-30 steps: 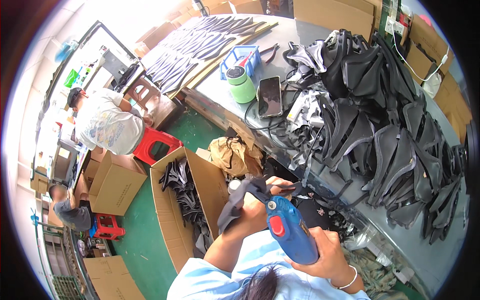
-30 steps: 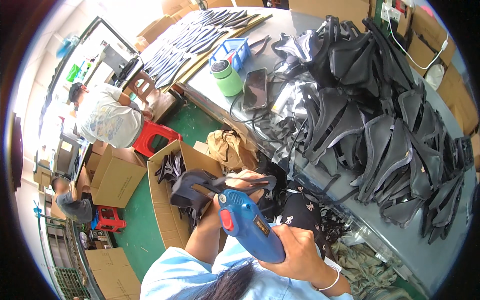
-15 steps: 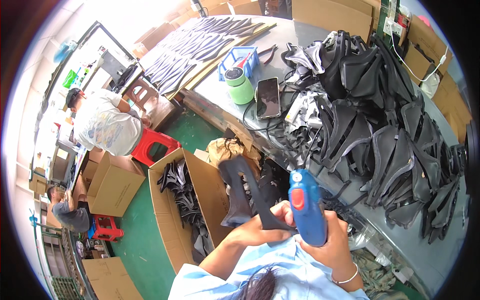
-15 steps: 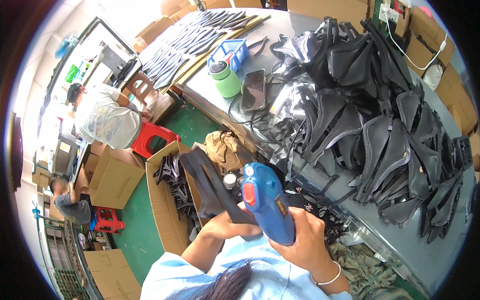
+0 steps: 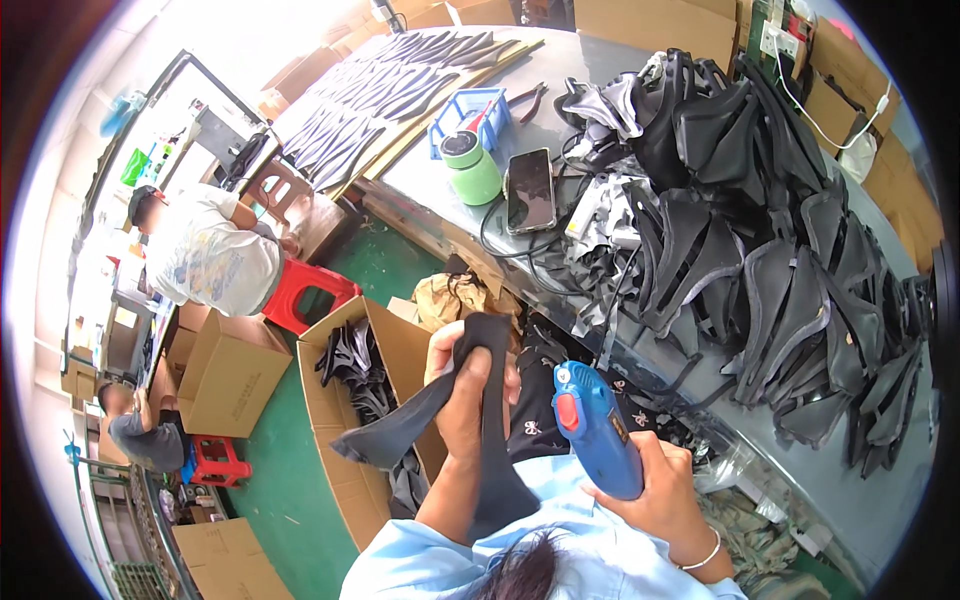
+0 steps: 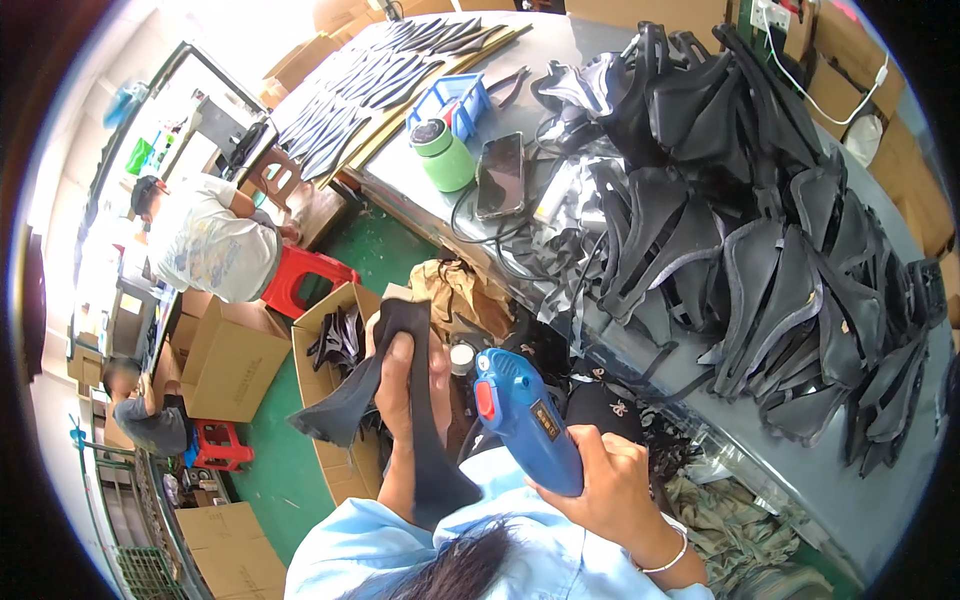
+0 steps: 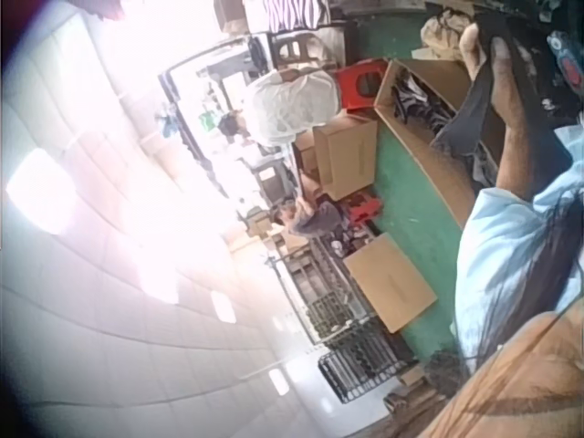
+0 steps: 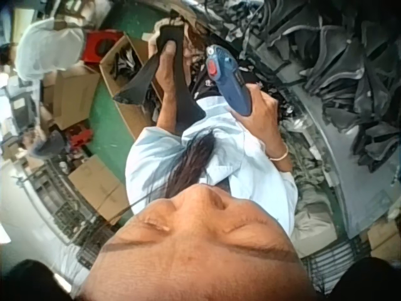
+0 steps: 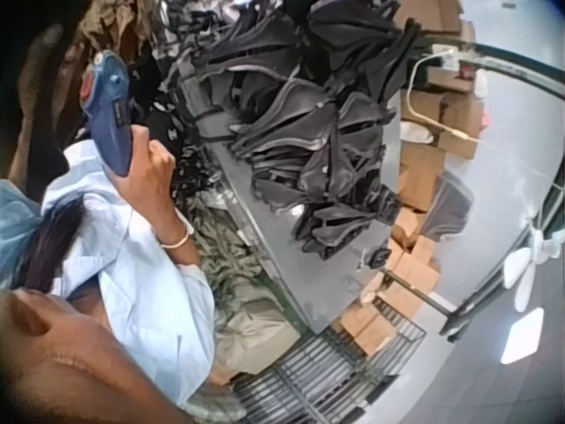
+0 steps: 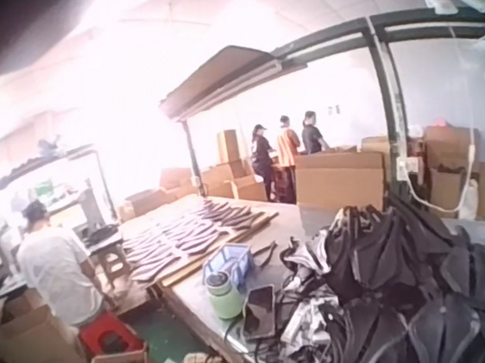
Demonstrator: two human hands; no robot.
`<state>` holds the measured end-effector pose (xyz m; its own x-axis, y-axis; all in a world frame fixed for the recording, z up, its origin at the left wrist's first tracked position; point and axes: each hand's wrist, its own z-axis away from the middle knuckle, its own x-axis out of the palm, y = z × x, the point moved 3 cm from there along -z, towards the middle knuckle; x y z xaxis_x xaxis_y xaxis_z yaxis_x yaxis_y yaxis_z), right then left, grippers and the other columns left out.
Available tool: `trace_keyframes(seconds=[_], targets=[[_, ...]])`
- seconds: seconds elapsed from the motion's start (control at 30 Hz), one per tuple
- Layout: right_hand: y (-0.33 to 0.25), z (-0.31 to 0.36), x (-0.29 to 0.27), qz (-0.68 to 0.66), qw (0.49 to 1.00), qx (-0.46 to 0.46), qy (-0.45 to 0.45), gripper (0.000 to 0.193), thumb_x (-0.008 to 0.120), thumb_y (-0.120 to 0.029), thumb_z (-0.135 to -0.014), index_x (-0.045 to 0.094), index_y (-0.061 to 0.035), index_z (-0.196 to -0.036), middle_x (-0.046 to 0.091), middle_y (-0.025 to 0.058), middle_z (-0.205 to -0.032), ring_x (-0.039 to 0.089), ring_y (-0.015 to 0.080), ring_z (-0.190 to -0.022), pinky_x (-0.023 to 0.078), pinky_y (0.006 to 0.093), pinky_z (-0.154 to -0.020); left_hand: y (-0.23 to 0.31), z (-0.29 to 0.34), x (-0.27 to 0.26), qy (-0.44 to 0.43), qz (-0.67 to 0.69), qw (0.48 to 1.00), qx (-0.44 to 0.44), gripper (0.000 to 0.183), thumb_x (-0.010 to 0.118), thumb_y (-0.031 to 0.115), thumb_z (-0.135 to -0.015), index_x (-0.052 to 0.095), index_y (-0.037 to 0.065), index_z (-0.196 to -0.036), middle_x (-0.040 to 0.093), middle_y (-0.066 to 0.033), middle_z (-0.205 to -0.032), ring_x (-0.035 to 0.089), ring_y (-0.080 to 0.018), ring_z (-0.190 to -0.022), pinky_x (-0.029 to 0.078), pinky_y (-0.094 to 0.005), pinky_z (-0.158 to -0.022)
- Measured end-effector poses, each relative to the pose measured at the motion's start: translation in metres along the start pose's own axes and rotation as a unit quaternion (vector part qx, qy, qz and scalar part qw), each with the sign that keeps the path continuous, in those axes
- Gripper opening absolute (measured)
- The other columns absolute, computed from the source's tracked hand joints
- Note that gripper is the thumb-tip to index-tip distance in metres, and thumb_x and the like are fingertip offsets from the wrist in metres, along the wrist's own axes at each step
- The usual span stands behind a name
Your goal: The person uses a hot glue gun to apply adhesive to the edges of black fabric pieces and presses them together. They repeatedly pick up fabric parts from a pile, apply glue, join the edges, and place the finished pieces into a cardboard box.
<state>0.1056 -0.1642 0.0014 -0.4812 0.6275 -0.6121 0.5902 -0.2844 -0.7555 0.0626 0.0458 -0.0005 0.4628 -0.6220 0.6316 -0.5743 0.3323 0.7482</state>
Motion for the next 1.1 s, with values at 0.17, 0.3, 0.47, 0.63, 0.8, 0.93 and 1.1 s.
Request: trace_keyframes(seconds=[0.17, 0.3, 0.47, 0.63, 0.8, 0.93, 1.1], targets=[[0.001, 0.001, 0.0, -0.004, 1.0, -0.011, 0.001, 0.053, 0.084, -0.03, -0.06, 0.052, -0.0013, -0.091, 0.057, 0.0088, -0.062, 0.058, 0.0217, -0.052, 0.045, 0.0305, -0.05, 0.009, 0.005, -0.003, -0.081, -0.072, 0.994, -0.024, 0.034, 0.055, 0.006, -0.085, 0.048, -0.001, -0.117, 0.061, -0.0209, -0.091, 0.061, -0.0187, -0.065, 0.05, -0.0259, -0.05], [0.0, -0.002, 0.001, -0.005, 1.0, -0.026, -0.007, 0.053, 0.084, -0.029, -0.06, 0.052, -0.0012, -0.091, 0.057, 0.0085, -0.063, 0.058, 0.0217, -0.053, 0.046, 0.0307, -0.051, 0.009, 0.01, 0.0, -0.071, -0.085, 0.993, -0.038, 0.034, 0.06, 0.009, -0.085, 0.051, -0.004, -0.115, 0.063, -0.0163, -0.082, 0.06, -0.0181, -0.063, 0.051, -0.0271, -0.056], [0.001, 0.0, -0.001, 0.009, 1.0, -0.026, -0.007, 0.052, 0.084, -0.028, -0.06, 0.052, -0.0008, -0.091, 0.057, 0.0083, -0.064, 0.058, 0.0224, -0.054, 0.046, 0.0316, -0.052, 0.014, 0.011, 0.008, -0.079, -0.129, 0.987, -0.049, 0.031, 0.059, 0.002, -0.084, 0.053, -0.004, -0.114, 0.063, -0.0155, -0.083, 0.061, -0.0175, -0.065, 0.051, -0.0263, -0.057], [-0.004, -0.004, -0.004, -0.013, 0.999, -0.038, 0.009, 0.043, 0.079, -0.021, -0.063, 0.053, -0.0019, -0.091, 0.057, 0.0072, -0.06, 0.059, 0.0243, -0.052, 0.045, 0.0335, -0.052, 0.023, 0.011, 0.015, -0.088, -0.199, 0.969, -0.114, 0.028, 0.059, 0.0, -0.083, 0.057, -0.004, -0.11, 0.063, -0.0127, -0.084, 0.061, -0.0149, -0.068, 0.051, -0.0257, -0.058], [0.002, 0.0, -0.003, -0.009, 1.0, -0.027, 0.004, 0.043, 0.079, -0.02, -0.063, 0.054, -0.0015, -0.091, 0.058, 0.0079, -0.061, 0.059, 0.0244, -0.052, 0.045, 0.033, -0.052, 0.031, 0.0, 0.012, -0.125, -0.251, 0.922, -0.265, 0.027, 0.059, 0.003, -0.082, 0.059, -0.002, -0.109, 0.063, -0.0082, -0.082, 0.058, -0.0094, -0.067, 0.045, -0.0199, -0.058], [0.011, 0.007, -0.007, 0.054, 0.998, -0.039, -0.014, 0.042, 0.078, -0.018, -0.062, 0.054, -0.0008, -0.092, 0.058, 0.0077, -0.06, 0.059, 0.0242, -0.052, 0.045, 0.0324, -0.052, 0.039, -0.015, 0.0, -0.142, -0.303, 0.881, -0.335, 0.033, 0.062, 0.009, -0.076, 0.061, -0.003, -0.107, 0.064, -0.0104, -0.083, 0.059, -0.012, -0.061, 0.045, -0.0212, -0.05], [0.017, 0.013, 0.0, 0.063, 0.996, -0.044, -0.034, 0.039, 0.076, -0.015, -0.063, 0.054, -0.0002, -0.092, 0.058, 0.0068, -0.058, 0.058, 0.0238, -0.05, 0.044, 0.0326, -0.052, 0.045, -0.022, 0.009, -0.173, -0.346, 0.838, -0.384, 0.032, 0.063, 0.007, -0.076, 0.062, -0.003, -0.106, 0.065, -0.01, -0.086, 0.06, -0.0115, -0.064, 0.048, -0.0221, -0.054]])
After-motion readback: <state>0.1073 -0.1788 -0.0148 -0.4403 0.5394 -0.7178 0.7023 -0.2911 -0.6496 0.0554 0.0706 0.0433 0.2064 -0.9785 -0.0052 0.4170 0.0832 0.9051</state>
